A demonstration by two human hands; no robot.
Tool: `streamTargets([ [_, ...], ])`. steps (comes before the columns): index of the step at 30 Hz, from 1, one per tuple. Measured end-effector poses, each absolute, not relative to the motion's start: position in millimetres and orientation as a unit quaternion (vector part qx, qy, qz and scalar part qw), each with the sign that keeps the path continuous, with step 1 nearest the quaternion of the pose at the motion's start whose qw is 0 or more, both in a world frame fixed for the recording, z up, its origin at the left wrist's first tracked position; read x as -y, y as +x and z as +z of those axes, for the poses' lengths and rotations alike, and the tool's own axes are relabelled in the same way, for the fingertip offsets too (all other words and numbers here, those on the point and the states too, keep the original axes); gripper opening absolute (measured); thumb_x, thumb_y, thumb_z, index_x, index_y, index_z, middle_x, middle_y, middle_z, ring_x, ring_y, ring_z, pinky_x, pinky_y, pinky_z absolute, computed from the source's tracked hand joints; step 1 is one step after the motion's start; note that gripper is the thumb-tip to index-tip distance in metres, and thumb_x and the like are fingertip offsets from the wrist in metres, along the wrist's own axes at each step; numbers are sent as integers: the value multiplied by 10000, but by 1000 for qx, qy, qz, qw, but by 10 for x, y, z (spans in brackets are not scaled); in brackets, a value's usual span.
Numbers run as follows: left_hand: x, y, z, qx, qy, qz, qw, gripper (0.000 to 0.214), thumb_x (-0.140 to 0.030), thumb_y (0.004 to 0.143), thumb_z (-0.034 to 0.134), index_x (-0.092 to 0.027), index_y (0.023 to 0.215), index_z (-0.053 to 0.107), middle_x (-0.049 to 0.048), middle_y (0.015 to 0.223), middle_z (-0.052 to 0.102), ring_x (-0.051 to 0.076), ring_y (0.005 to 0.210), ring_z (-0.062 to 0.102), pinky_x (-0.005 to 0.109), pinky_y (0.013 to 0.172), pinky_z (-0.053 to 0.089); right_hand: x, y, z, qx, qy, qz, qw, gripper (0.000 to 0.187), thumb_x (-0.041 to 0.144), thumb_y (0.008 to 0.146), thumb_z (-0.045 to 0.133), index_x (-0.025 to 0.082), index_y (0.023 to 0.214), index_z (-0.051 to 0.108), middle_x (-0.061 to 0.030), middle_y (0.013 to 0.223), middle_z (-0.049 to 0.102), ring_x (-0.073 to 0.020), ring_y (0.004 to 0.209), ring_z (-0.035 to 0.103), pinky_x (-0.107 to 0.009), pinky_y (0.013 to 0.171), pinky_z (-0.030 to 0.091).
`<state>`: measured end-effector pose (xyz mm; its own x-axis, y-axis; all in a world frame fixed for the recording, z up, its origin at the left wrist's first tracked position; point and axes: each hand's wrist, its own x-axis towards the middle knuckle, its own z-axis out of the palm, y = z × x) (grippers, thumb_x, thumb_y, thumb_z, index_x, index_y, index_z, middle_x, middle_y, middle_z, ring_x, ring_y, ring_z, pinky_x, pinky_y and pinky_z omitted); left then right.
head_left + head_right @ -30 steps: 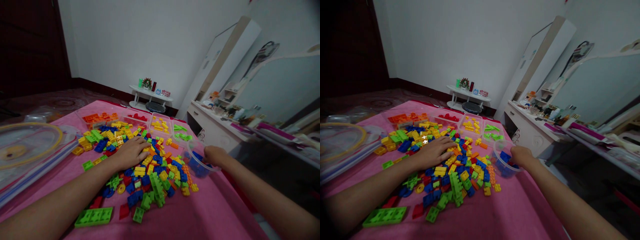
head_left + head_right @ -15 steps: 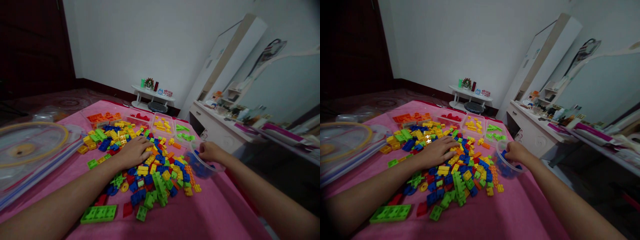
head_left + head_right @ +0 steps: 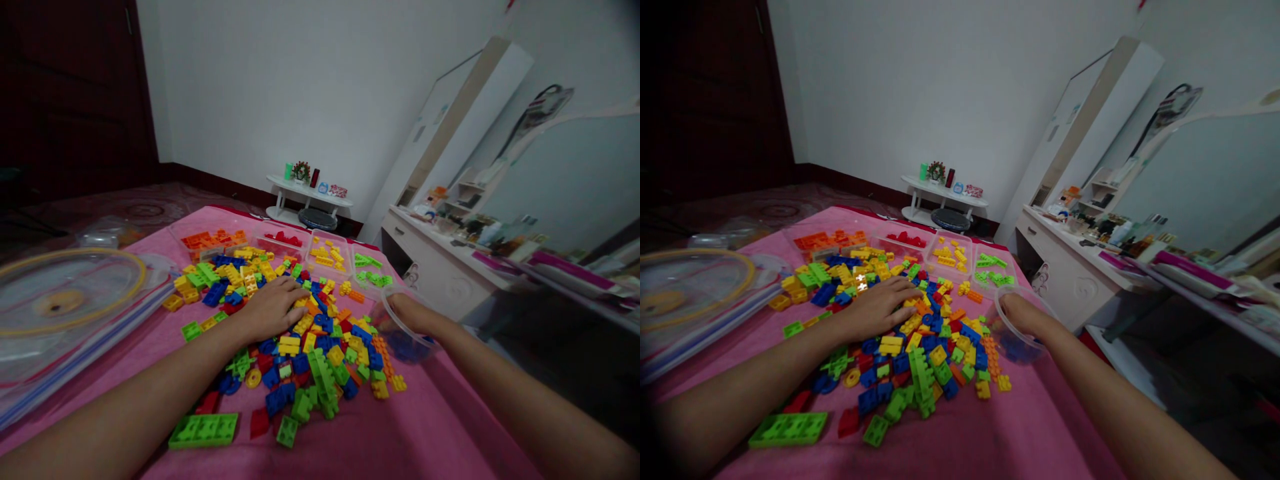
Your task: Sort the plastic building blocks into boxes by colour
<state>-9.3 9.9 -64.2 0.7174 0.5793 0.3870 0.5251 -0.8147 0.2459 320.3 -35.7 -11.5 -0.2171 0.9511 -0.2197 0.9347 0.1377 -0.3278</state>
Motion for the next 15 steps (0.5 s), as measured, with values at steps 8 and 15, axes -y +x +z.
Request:
streamTargets([
  [8,-120,-105,-649,-270,925,254,90,390,-384,924,329,-228,1125,625,75,1062,606,207,1034,502,359,936,370,428,2692,629,706,-667,44,234,314,376,703,598,153,889,718,-50,728,687,-140,578,561,-228,516,409],
  [15,-57,-169,-402,-317,815,445,195,400,-388,916,344,-181,1028,667,87,1097,610,212,1056,522,345,963,372,435,1686,401,735,-546,168,365,259,332,707,611,161,877,706,-54,784,696,-151,610,572,-251,532,437],
])
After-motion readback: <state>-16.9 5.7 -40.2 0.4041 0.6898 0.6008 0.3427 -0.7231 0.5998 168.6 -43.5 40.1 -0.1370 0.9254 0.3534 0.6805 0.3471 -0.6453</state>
